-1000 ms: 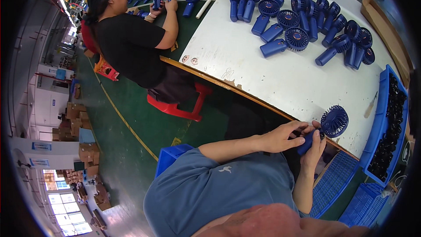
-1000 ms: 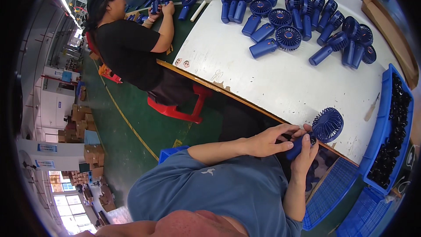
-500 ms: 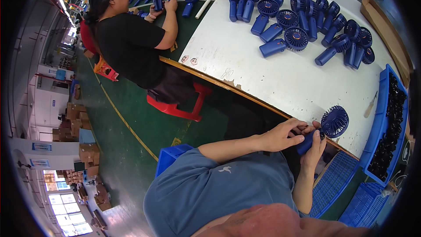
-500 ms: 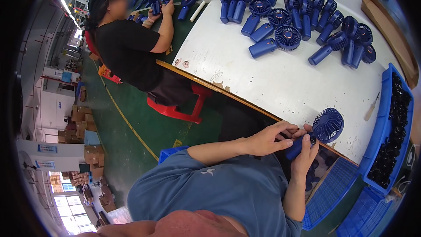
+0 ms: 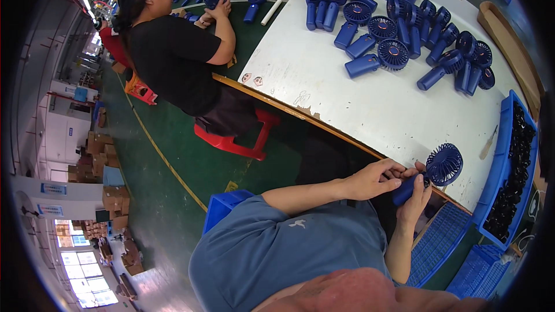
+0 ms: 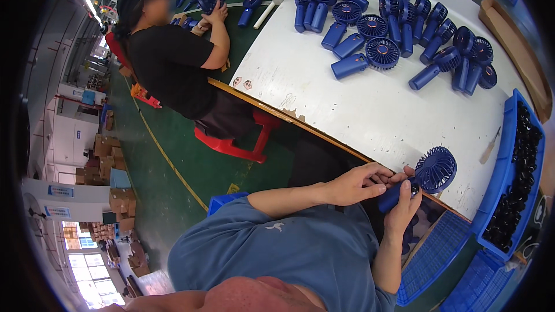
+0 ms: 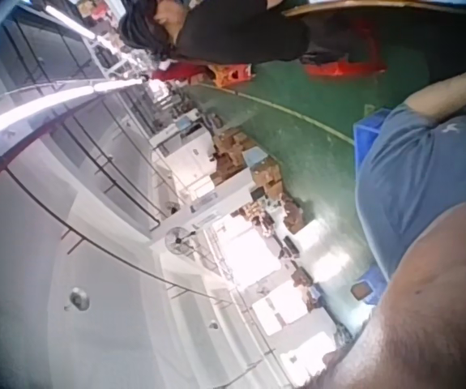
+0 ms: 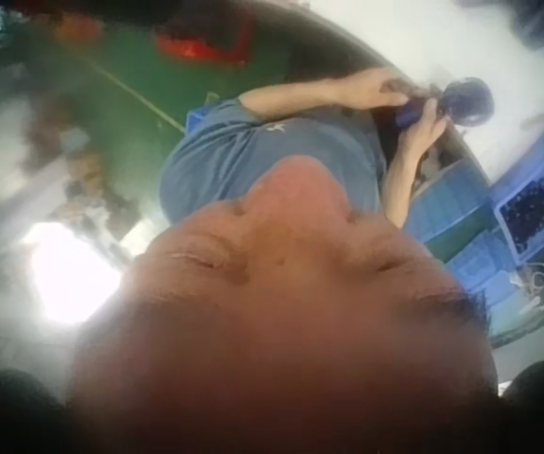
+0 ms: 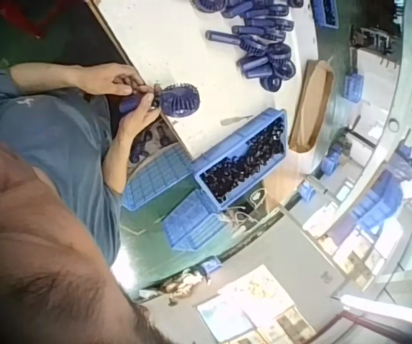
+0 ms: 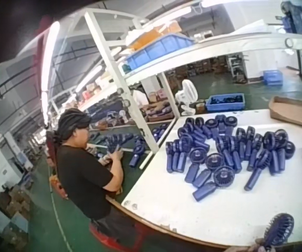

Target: The person repeatedly picks up handheld mini fans from a table, attaches black plastic components from a tray onto each fan by hand, and places the assembled fans into a crate below.

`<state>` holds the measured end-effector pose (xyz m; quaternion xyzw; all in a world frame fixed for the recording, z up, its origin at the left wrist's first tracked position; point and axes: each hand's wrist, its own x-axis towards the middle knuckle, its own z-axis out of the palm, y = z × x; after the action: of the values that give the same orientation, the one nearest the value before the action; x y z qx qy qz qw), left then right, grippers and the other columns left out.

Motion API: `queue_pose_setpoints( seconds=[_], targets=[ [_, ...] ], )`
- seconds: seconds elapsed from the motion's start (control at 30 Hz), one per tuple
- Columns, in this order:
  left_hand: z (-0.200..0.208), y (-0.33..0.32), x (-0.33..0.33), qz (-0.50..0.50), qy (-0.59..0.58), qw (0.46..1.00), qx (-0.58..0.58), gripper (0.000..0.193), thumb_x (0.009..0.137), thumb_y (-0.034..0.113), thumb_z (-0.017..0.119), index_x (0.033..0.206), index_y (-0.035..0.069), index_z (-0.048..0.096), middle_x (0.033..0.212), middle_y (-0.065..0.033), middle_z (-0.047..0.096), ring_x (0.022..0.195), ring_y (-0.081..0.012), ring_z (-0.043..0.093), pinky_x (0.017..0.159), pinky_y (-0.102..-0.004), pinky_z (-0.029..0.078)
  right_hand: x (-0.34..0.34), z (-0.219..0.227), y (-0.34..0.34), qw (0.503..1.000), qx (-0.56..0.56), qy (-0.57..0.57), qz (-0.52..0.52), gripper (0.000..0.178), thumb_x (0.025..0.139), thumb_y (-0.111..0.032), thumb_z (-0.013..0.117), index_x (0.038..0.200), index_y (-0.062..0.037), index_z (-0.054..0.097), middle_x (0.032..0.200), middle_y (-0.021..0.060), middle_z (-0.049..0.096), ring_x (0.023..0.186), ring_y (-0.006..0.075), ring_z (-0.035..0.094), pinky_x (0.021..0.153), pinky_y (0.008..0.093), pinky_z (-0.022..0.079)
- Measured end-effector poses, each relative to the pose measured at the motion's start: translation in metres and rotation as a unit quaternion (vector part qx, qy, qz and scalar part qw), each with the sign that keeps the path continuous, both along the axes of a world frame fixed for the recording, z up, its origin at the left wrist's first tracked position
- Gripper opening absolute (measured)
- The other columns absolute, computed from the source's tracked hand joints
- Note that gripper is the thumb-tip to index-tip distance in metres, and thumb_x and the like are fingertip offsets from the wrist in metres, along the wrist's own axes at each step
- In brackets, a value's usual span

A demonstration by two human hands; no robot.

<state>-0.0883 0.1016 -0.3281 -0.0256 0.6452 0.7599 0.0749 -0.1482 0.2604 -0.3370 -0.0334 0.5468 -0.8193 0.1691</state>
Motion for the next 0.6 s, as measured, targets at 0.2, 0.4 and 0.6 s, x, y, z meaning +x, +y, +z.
queue_pose_setpoints(
  seconds=[0.2,0.4,0.6],
  targets=[
    [-0.0025,-0.0015,0.0014,0.010,-0.001,1.000,0.017,0.034,0.101,0.010,0.058,0.132,-0.002,0.051,0.122,-0.0127,0.060,0.116,-0.0179,0.060,0.097,-0.0331,0.050,0.0008,0.0014,-0.0015,1.000,-0.001,-0.001,0.013,0.043,0.101,-0.025,0.057,0.130,0.0053,0.048,0.096,0.0097,0.061,0.085,0.0148,0.058,0.081,0.0291,0.049],
    [-0.0010,-0.0007,0.0006,0.015,-0.024,0.999,0.018,0.029,0.101,0.011,0.059,0.127,-0.001,0.054,0.120,-0.0106,0.061,0.114,-0.0165,0.059,0.096,-0.0324,0.050,0.0033,0.0020,0.0003,1.000,-0.012,0.013,0.020,0.042,0.101,-0.024,0.056,0.131,0.0053,0.048,0.097,0.0094,0.061,0.089,0.0151,0.058,0.085,0.0298,0.047],
    [-0.0035,-0.0010,0.0030,0.013,-0.029,0.998,0.062,0.026,0.100,0.012,0.061,0.122,0.000,0.054,0.116,-0.0094,0.059,0.110,-0.0143,0.058,0.096,-0.0317,0.049,-0.0001,0.0065,-0.0033,0.999,0.007,0.033,0.012,0.042,0.101,-0.024,0.056,0.131,0.0050,0.048,0.100,0.0102,0.060,0.090,0.0158,0.058,0.086,0.0301,0.047]
  ],
)
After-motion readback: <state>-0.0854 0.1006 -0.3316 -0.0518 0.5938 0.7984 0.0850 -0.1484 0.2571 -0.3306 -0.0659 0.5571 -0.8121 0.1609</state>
